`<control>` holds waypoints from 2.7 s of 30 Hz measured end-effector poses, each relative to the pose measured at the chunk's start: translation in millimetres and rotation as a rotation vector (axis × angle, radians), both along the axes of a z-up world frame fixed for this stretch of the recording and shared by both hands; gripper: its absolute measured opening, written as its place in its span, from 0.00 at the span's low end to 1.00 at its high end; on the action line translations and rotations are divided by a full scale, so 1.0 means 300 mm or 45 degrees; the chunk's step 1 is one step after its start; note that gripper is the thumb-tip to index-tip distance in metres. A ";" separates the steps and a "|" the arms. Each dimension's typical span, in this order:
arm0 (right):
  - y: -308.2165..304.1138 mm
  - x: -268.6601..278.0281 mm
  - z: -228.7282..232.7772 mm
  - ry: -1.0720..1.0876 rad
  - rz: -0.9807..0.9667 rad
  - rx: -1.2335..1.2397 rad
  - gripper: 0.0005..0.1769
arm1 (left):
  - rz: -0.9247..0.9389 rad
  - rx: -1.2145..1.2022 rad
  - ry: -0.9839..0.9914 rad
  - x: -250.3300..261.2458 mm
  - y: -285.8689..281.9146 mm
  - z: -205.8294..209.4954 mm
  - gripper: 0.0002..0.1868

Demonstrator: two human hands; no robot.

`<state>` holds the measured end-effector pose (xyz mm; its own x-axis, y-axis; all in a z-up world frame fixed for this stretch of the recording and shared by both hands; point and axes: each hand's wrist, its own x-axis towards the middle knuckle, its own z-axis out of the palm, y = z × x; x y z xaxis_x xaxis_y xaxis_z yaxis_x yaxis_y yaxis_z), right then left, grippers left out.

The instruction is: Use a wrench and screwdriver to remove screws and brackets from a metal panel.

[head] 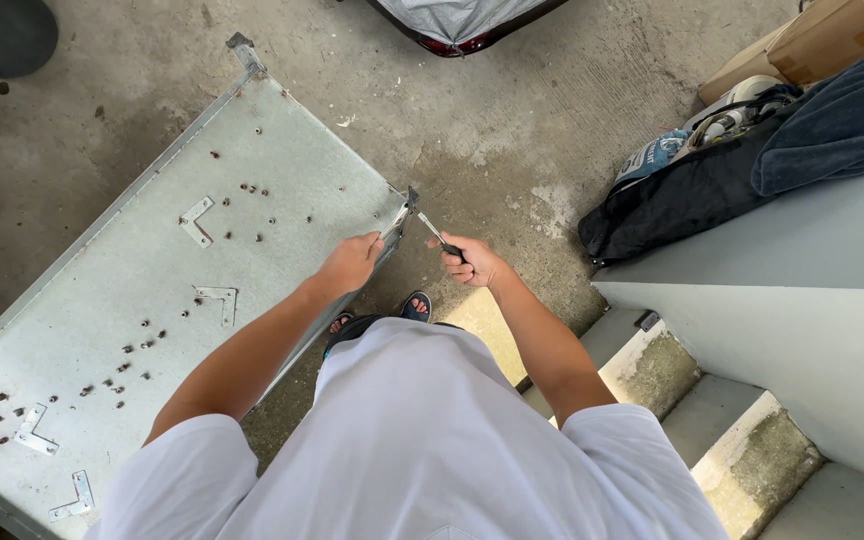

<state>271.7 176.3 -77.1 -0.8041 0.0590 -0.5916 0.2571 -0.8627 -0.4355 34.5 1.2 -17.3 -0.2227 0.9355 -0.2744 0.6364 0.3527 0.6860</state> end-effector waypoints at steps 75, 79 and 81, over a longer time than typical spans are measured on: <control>-0.026 0.023 -0.091 -0.382 -0.300 0.915 0.28 | -0.037 -0.103 0.104 -0.050 0.048 0.099 0.17; -0.066 0.001 0.051 -0.503 -0.401 0.976 0.22 | -0.089 -0.100 0.119 -0.073 0.063 0.100 0.17; -0.045 0.010 0.068 -0.530 -0.242 0.363 0.37 | -0.097 -0.127 0.114 -0.080 0.070 0.125 0.17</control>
